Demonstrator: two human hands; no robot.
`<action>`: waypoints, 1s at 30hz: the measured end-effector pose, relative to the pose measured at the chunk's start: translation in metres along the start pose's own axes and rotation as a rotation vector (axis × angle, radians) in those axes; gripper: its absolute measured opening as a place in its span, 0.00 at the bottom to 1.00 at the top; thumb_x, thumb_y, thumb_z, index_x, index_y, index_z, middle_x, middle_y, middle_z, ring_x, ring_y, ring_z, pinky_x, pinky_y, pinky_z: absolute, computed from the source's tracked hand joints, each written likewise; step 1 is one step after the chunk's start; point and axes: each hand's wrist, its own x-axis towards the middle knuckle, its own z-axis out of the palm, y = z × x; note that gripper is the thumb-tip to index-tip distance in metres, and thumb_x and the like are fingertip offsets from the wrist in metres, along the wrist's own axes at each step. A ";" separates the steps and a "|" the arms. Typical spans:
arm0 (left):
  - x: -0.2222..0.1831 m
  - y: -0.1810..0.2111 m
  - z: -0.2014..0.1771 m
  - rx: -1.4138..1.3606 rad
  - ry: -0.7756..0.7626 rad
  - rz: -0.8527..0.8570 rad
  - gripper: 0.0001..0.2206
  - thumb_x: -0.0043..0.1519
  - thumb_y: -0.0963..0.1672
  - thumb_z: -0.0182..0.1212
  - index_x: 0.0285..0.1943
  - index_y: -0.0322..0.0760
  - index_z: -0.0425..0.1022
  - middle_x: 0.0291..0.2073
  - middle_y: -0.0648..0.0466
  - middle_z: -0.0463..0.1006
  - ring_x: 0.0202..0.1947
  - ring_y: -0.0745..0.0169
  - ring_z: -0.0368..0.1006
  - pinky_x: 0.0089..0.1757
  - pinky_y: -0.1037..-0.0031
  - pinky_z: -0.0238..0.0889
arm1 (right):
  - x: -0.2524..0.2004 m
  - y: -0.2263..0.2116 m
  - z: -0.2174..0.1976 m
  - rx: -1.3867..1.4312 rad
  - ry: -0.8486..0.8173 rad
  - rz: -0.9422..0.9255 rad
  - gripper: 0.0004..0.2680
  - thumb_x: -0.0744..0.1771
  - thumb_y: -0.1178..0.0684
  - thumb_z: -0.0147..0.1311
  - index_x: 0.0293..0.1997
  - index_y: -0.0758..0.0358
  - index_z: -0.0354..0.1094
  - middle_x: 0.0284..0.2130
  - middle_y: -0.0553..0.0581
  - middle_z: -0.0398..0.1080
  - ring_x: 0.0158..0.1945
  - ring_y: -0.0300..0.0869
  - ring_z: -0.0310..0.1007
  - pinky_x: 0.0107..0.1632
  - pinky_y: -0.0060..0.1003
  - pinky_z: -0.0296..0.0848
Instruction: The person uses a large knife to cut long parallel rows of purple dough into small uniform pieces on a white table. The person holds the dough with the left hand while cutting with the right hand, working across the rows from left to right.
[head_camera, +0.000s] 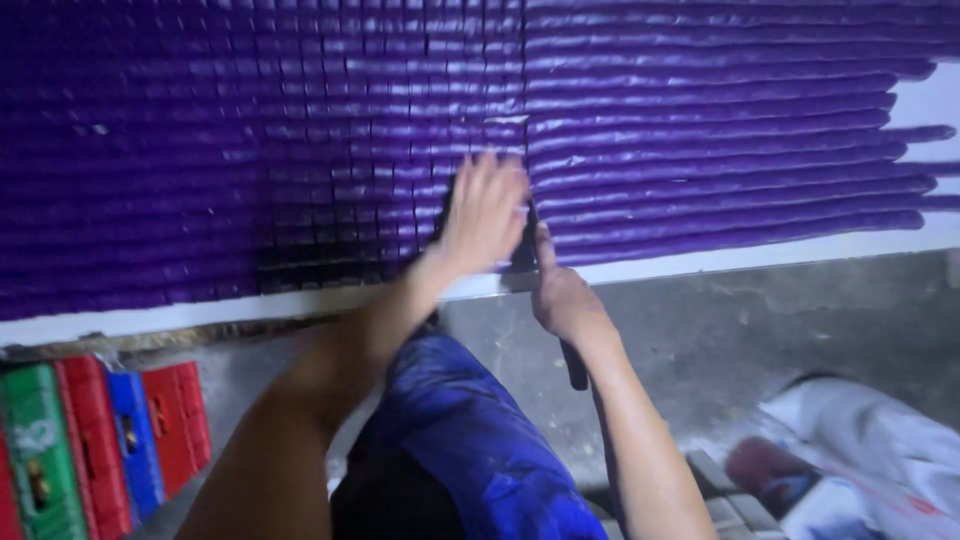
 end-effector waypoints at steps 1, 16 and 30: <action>-0.010 0.012 -0.014 0.016 0.002 0.022 0.21 0.59 0.45 0.62 0.62 0.39 0.72 0.64 0.42 0.67 0.70 0.32 0.55 0.64 0.41 0.45 | 0.001 0.000 -0.003 0.019 0.016 -0.012 0.30 0.69 0.58 0.37 0.81 0.49 0.21 0.55 0.78 0.70 0.62 0.64 0.70 0.64 0.56 0.70; -0.057 0.044 -0.010 0.047 -0.229 -0.039 0.22 0.53 0.48 0.63 0.58 0.46 0.69 0.65 0.52 0.64 0.73 0.42 0.51 0.67 0.46 0.43 | -0.108 0.096 0.055 0.263 0.194 -0.200 0.29 0.67 0.58 0.47 0.78 0.56 0.36 0.47 0.84 0.73 0.55 0.73 0.73 0.59 0.64 0.71; 0.091 -0.035 -0.038 -0.058 -0.174 -0.169 0.29 0.69 0.50 0.53 0.79 0.41 0.56 0.78 0.41 0.48 0.77 0.33 0.38 0.69 0.42 0.31 | 0.084 0.019 -0.047 0.298 0.572 -0.235 0.34 0.66 0.62 0.52 0.79 0.47 0.31 0.40 0.82 0.74 0.49 0.75 0.75 0.50 0.67 0.73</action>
